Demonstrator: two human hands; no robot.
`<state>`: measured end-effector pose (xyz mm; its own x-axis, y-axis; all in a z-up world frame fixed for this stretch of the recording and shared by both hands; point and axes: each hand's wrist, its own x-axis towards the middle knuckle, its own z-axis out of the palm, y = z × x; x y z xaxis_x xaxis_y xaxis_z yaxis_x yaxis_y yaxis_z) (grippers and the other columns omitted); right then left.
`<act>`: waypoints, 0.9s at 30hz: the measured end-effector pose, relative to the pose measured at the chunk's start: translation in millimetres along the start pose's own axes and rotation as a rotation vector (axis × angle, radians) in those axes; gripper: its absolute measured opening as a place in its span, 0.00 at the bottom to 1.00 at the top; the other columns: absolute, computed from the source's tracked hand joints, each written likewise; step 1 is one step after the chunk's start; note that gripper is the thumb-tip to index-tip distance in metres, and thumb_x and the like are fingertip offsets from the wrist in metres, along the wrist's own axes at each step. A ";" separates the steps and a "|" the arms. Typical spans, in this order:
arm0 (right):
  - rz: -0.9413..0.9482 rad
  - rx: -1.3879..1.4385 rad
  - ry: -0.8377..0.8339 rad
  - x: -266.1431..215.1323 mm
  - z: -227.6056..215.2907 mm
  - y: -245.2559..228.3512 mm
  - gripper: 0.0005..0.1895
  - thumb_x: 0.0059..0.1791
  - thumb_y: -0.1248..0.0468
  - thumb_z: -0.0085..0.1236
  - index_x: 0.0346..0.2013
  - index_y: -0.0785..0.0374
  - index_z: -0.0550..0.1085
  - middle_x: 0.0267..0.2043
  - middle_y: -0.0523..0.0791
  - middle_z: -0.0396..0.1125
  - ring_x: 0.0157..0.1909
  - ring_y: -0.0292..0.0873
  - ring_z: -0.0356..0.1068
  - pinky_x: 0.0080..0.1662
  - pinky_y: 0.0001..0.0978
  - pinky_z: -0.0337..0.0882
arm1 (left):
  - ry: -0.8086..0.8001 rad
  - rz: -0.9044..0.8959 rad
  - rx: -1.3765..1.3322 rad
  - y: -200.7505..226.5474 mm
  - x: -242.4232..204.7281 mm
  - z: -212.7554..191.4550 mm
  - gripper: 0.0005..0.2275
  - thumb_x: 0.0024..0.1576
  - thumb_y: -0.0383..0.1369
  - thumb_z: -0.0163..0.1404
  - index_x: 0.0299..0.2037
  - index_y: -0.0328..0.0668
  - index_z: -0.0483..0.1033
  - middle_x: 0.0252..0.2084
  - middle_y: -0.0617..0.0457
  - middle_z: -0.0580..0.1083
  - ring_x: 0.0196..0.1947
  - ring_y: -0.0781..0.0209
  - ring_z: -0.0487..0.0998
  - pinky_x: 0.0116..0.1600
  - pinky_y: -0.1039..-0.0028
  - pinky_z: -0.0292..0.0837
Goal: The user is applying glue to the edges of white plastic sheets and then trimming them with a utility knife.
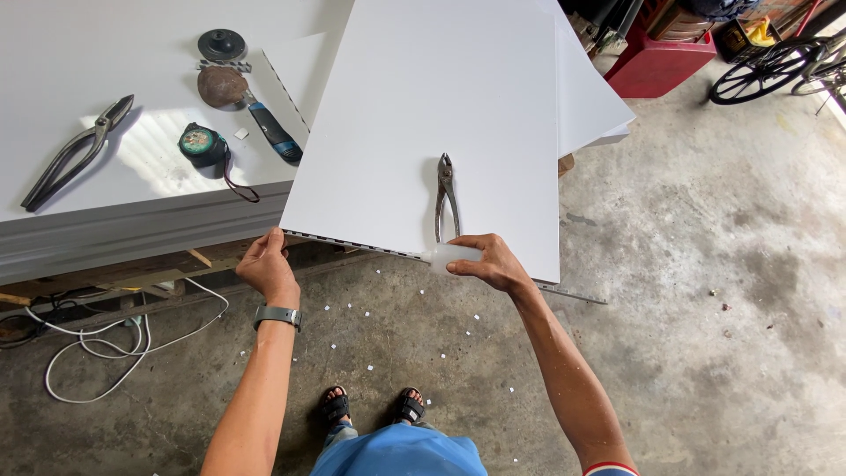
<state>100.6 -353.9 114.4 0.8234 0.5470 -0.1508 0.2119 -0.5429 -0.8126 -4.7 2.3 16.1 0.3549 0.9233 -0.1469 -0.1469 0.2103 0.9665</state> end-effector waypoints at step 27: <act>0.021 0.024 0.029 -19.5 -19.5 14.3 0.38 0.28 0.48 0.69 0.45 0.70 0.80 0.36 0.57 0.77 0.34 0.53 0.79 0.40 0.49 0.79 | 0.019 -0.014 0.036 1.2 0.8 1.1 0.02 0.56 0.26 0.60 0.34 0.35 0.83 0.30 0.51 0.81 0.27 0.69 0.80 0.30 0.82 0.71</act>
<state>97.9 -384.8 116.7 0.8425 0.5168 -0.1519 0.1819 -0.5383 -0.8229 -3.6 2.9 17.4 0.3389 0.9265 -0.1637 -0.1088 0.2114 0.9713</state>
